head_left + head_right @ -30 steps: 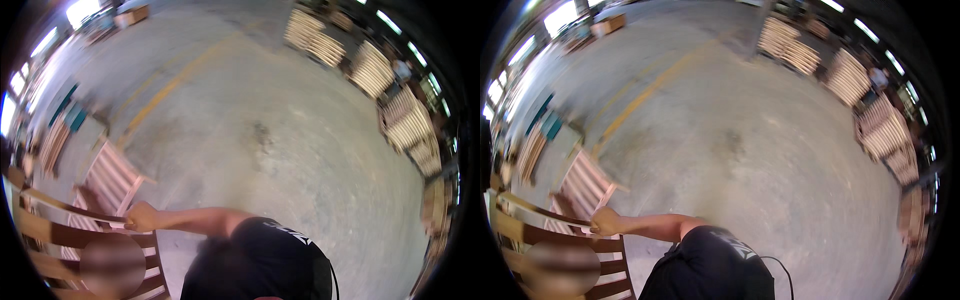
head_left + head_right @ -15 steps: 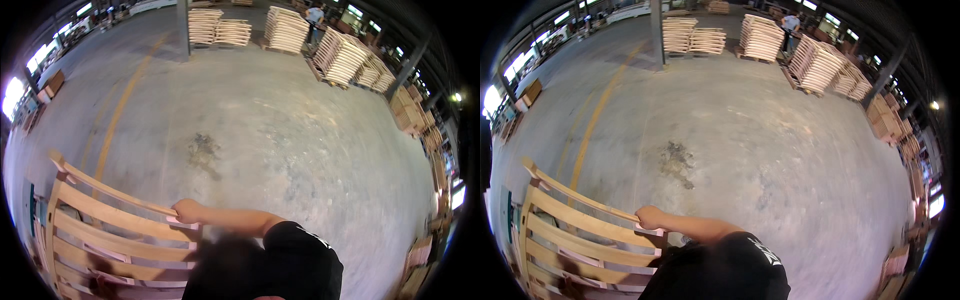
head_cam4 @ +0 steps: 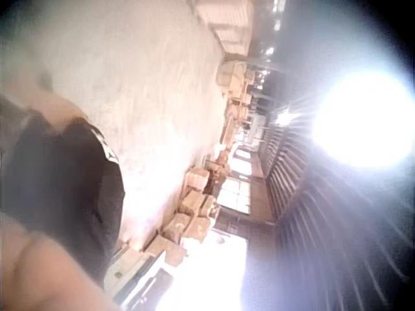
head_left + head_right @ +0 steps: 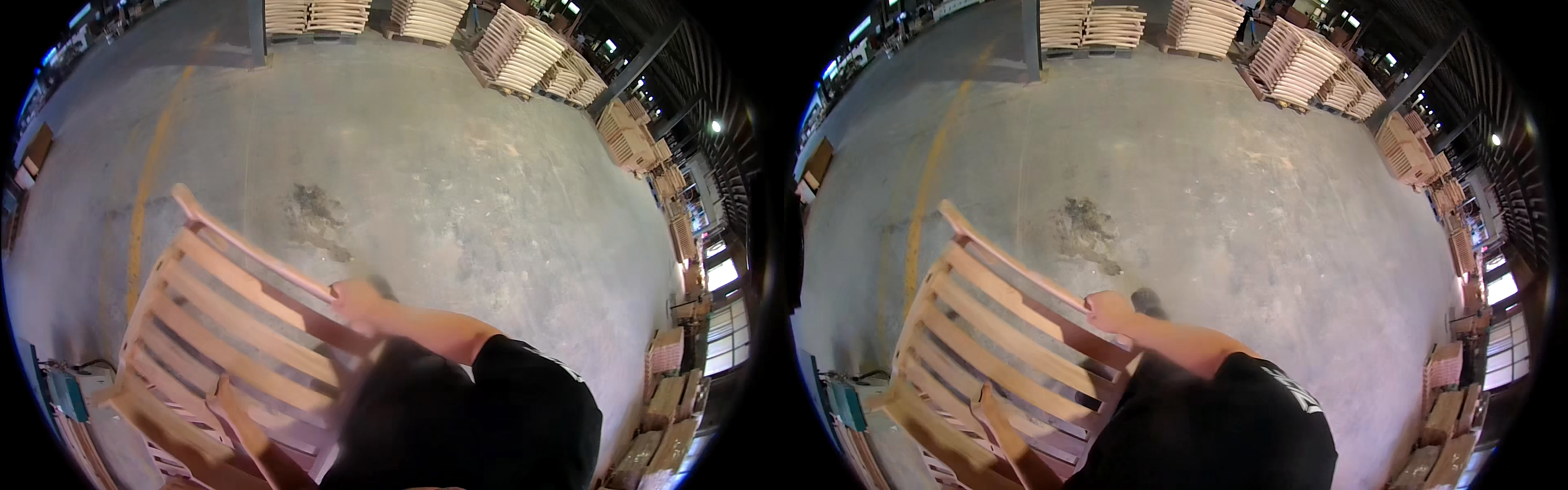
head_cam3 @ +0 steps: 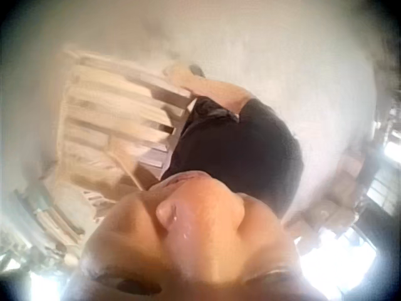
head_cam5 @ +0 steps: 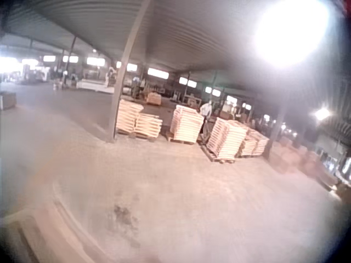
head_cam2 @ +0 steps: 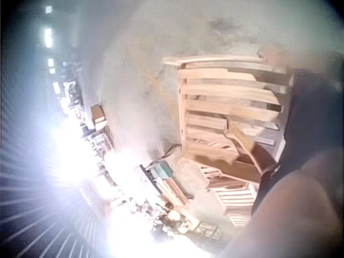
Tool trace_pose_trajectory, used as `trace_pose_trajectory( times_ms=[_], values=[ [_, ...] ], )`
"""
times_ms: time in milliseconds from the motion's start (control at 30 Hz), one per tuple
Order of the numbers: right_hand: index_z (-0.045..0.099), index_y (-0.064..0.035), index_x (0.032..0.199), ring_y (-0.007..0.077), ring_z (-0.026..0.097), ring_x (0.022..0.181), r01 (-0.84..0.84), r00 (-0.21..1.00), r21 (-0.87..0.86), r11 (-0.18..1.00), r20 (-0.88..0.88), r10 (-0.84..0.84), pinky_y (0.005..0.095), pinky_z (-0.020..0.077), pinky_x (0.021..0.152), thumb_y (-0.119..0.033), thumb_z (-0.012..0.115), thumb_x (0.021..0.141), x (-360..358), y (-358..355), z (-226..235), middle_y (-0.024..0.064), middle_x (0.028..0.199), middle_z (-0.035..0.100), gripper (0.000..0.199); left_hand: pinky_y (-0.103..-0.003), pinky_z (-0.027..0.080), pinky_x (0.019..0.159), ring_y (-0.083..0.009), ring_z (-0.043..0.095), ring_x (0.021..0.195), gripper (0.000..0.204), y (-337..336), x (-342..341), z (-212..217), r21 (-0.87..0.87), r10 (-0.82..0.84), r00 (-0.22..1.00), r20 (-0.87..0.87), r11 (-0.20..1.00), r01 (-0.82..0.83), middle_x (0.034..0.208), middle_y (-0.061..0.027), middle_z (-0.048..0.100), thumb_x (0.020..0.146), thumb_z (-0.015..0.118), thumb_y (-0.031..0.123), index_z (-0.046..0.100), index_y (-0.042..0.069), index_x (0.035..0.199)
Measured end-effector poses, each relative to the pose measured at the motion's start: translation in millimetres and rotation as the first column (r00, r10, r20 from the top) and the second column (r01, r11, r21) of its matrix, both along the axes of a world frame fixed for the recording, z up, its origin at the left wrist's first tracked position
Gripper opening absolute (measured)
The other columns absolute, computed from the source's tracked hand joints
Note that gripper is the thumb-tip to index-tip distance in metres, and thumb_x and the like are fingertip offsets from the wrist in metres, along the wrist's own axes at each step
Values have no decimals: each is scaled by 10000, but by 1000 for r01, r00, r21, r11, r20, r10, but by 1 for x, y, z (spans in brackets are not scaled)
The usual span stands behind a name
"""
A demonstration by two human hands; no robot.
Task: The person assembles wooden chair frames by inserting slats into the backrest and seat, then uses a hammer to secure the joints. They lift and move the assembled chairs across the workshop floor, stacking them with other finished units.
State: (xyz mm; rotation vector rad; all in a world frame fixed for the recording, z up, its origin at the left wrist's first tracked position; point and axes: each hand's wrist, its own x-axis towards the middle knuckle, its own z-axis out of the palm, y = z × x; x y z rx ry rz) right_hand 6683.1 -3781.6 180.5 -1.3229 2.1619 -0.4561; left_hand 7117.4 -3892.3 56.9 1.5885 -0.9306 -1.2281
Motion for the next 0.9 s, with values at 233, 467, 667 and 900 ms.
trace_pose_trajectory(
  times_ms=[233, 467, 667, 900],
  values=[
    [686, -81, 928, 386, 657, 782, 84, 995, 40, 996, -49, -82, 487, 520, 731, -243, 624, 820, -92, -5, -19, 185, 833, 678, 204, -324, 527, 769, -231, 647, 864, 434, -40, -93, -37, 12, -61, 996, 67, 998, 60, 1064, -164, 685, 756, 817, 68, 651, -133, 1104],
    [632, -52, 833, 399, 647, 750, 106, 988, -41, 994, 113, -101, 500, 516, 688, -234, 624, 824, -169, -4, -11, 214, 798, 657, 183, -370, 514, 689, -226, 617, 754, 408, -36, -196, 35, 6, -64, 990, 128, 998, 64, 987, -150, 691, 763, 805, 130, 669, -135, 1040],
    [612, -46, 821, 414, 638, 745, 115, 984, -131, 985, 154, -95, 521, 505, 674, -214, 611, 829, -208, -63, -2, 212, 769, 643, 168, -347, 506, 752, -215, 618, 843, 435, -51, -229, 64, 152, -103, 963, 250, 986, 66, 1041, -166, 686, 833, 774, 192, 657, -155, 1067],
    [639, -40, 901, 392, 640, 730, -110, 976, -79, 991, 180, 123, 486, 516, 667, -208, 591, 874, -157, -201, -2, 217, 779, 639, 177, -292, 518, 820, -183, 635, 965, 379, -83, -211, 53, -129, 119, 950, -289, 978, -162, 1110, -97, 673, 942, 657, 219, 631, -18, 1237]
  ],
)
